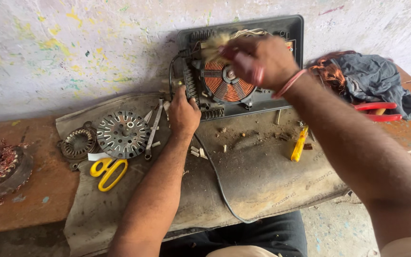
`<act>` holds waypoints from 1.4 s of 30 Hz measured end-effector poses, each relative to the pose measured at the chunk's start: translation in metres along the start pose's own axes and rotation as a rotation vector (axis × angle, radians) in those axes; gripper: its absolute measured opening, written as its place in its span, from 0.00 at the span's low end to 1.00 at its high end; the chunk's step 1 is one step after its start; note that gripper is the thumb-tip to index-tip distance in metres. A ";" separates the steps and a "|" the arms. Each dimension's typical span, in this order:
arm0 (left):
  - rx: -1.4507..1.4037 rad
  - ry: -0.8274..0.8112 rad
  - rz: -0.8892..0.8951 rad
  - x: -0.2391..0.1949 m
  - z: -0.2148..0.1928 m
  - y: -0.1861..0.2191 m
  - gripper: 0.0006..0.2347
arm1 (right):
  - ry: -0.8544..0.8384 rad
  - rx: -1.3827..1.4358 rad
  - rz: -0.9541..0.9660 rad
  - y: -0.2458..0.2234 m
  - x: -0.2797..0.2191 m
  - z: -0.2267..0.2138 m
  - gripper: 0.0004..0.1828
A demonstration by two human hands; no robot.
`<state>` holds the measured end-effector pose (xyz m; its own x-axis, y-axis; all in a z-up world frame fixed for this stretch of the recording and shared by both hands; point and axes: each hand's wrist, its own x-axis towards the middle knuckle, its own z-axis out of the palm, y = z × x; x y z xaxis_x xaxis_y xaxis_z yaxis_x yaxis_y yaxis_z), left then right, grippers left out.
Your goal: The person cleans the interior of a disassembled induction cooktop by brushing away dust and using a screwdriver to dislodge debris, then wipes the internal components with a cloth.
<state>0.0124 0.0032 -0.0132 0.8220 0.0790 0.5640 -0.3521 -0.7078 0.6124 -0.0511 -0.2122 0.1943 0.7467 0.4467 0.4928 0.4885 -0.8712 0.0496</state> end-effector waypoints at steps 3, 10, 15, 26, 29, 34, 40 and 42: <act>0.002 -0.042 -0.043 -0.001 -0.003 -0.001 0.22 | -0.480 -0.017 0.441 0.006 -0.014 -0.015 0.26; -0.007 0.030 0.004 -0.001 -0.009 0.006 0.22 | 0.371 0.176 0.240 0.089 -0.104 -0.050 0.11; -0.125 0.023 -0.080 0.001 -0.005 0.010 0.21 | -0.017 -0.706 0.417 0.201 -0.165 -0.015 0.13; -0.196 -0.096 -0.256 0.033 -0.001 0.004 0.20 | -0.742 -0.460 0.675 0.241 -0.186 0.030 0.17; -0.132 -0.116 -0.219 0.041 -0.008 0.007 0.21 | -0.523 -0.116 0.724 0.222 -0.141 0.036 0.19; -0.189 -0.269 -0.313 0.049 -0.021 0.013 0.20 | -0.287 0.603 0.992 0.200 -0.093 0.081 0.25; -0.077 -0.214 -0.149 0.056 -0.028 0.014 0.12 | -0.193 0.703 1.009 0.178 -0.081 0.086 0.22; -0.090 -0.188 -0.161 0.047 -0.030 0.012 0.10 | -0.083 0.731 0.902 0.175 -0.086 0.075 0.19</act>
<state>0.0338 0.0194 0.0372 0.9365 0.0475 0.3474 -0.2416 -0.6307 0.7374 0.0033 -0.3878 0.0956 0.9702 -0.2397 0.0344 -0.1111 -0.5671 -0.8161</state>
